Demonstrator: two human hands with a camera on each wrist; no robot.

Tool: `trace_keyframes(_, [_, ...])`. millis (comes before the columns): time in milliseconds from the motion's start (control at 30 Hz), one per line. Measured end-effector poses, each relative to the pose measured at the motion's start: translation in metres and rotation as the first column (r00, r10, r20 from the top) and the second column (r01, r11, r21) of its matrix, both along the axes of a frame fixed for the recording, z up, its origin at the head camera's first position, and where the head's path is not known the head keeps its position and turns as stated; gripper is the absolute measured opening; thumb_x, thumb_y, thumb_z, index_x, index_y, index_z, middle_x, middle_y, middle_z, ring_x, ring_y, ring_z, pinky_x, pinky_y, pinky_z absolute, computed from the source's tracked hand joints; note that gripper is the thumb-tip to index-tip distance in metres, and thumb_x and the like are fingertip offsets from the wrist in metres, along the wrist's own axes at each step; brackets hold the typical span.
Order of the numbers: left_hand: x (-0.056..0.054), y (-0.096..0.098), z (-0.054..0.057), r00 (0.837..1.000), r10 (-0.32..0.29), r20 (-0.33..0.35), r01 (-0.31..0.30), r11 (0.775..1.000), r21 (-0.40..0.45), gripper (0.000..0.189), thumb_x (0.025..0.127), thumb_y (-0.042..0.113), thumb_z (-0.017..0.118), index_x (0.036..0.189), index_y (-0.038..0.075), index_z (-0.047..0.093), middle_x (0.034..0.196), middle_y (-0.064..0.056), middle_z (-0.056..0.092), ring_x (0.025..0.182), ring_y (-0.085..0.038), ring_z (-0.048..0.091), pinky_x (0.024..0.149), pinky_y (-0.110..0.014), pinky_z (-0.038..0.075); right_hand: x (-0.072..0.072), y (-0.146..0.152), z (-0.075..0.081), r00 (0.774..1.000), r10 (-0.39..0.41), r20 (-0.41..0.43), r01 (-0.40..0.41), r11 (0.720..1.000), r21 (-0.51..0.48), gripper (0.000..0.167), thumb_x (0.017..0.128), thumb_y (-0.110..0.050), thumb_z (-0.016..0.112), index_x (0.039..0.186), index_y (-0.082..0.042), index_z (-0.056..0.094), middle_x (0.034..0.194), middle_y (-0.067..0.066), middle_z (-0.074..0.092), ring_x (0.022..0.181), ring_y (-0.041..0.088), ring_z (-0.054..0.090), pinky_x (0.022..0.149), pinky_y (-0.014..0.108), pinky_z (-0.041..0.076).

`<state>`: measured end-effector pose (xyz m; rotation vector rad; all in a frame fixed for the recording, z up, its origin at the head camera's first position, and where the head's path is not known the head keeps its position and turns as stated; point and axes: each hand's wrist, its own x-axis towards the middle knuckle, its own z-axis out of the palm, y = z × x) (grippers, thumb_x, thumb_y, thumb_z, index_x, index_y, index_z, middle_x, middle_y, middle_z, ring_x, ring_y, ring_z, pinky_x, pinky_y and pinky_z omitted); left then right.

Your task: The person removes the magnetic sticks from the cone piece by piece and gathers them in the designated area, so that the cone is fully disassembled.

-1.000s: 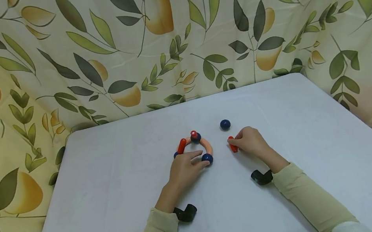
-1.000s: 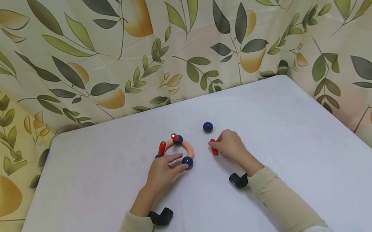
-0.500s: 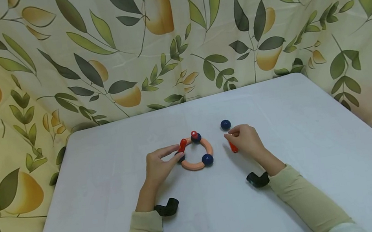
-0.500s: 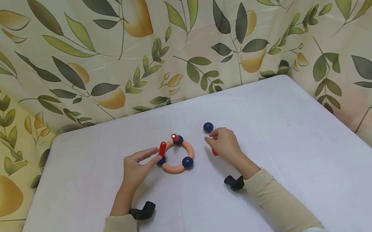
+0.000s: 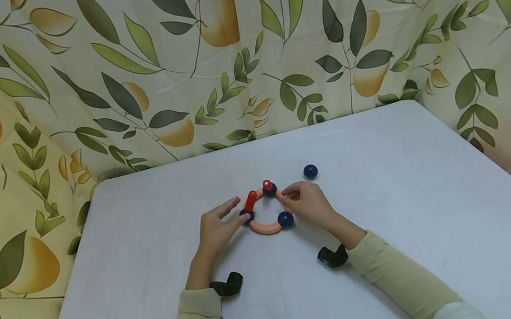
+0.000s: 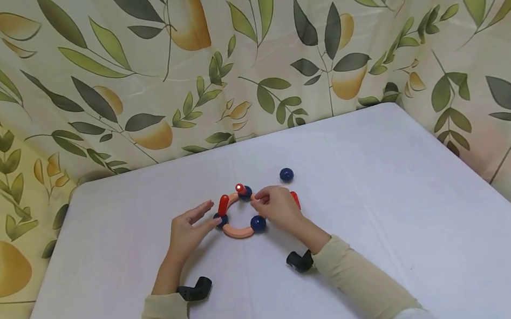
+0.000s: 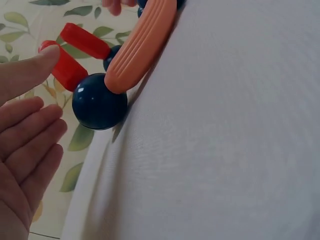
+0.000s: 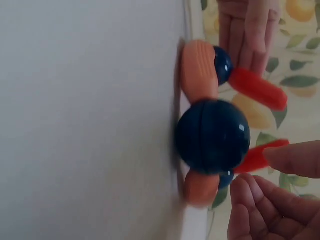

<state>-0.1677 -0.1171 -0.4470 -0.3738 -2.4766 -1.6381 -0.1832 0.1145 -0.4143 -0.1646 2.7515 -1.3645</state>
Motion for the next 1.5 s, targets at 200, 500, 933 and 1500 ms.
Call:
trace_keyframes(200, [-0.002, -0.001, -0.005, 0.997, -0.003, 0.077, 0.007, 0.999, -0.043, 0.053, 0.074, 0.024, 0.078, 0.121, 0.005, 0.061, 0.117, -0.002, 0.061, 0.111, -0.015, 0.054, 0.094, -0.036, 0.041, 0.001, -0.016, 0.000, 0.999, 0.054, 0.003, -0.053, 0.998, -0.037, 0.023, 0.082, -0.018, 0.070, 0.097, -0.001, 0.068, 0.080, 0.003, 0.063, 0.072, 0.015, 0.056, 0.064, 0.025, 0.049])
trace_keyframes(500, [-0.002, -0.001, -0.008, 0.994, -0.031, 0.106, 0.033, 0.999, -0.018, 0.049, 0.075, 0.019, 0.077, 0.120, 0.006, 0.062, 0.118, -0.001, 0.060, 0.112, -0.013, 0.053, 0.096, -0.034, 0.039, 0.004, -0.033, -0.003, 0.995, 0.098, -0.032, -0.102, 0.980, -0.171, 0.025, 0.083, -0.013, 0.069, 0.104, 0.001, 0.066, 0.089, 0.006, 0.066, 0.080, 0.018, 0.061, 0.071, 0.028, 0.051])
trace_keyframes(933, [-0.005, -0.001, -0.016, 0.993, -0.051, 0.106, 0.049, 0.999, 0.022, 0.037, 0.076, 0.017, 0.076, 0.110, 0.006, 0.067, 0.109, -0.004, 0.065, 0.107, -0.015, 0.057, 0.089, -0.027, 0.044, 0.002, -0.045, -0.012, 0.990, 0.120, -0.073, -0.140, 0.886, -0.441, 0.035, 0.083, -0.005, 0.068, 0.113, 0.011, 0.058, 0.104, 0.023, 0.063, 0.095, 0.032, 0.061, 0.082, 0.034, 0.049])
trace_keyframes(1500, [-0.004, 0.003, -0.013, 0.996, -0.049, 0.072, 0.050, 0.999, -0.001, 0.033, 0.077, 0.011, 0.074, 0.107, 0.000, 0.067, 0.105, -0.011, 0.065, 0.100, -0.019, 0.061, 0.081, -0.024, 0.048, -0.002, -0.052, -0.017, 0.985, 0.071, -0.155, -0.110, 0.959, -0.260, 0.026, 0.088, -0.008, 0.062, 0.110, 0.005, 0.062, 0.099, 0.013, 0.066, 0.088, 0.024, 0.062, 0.080, 0.035, 0.050])
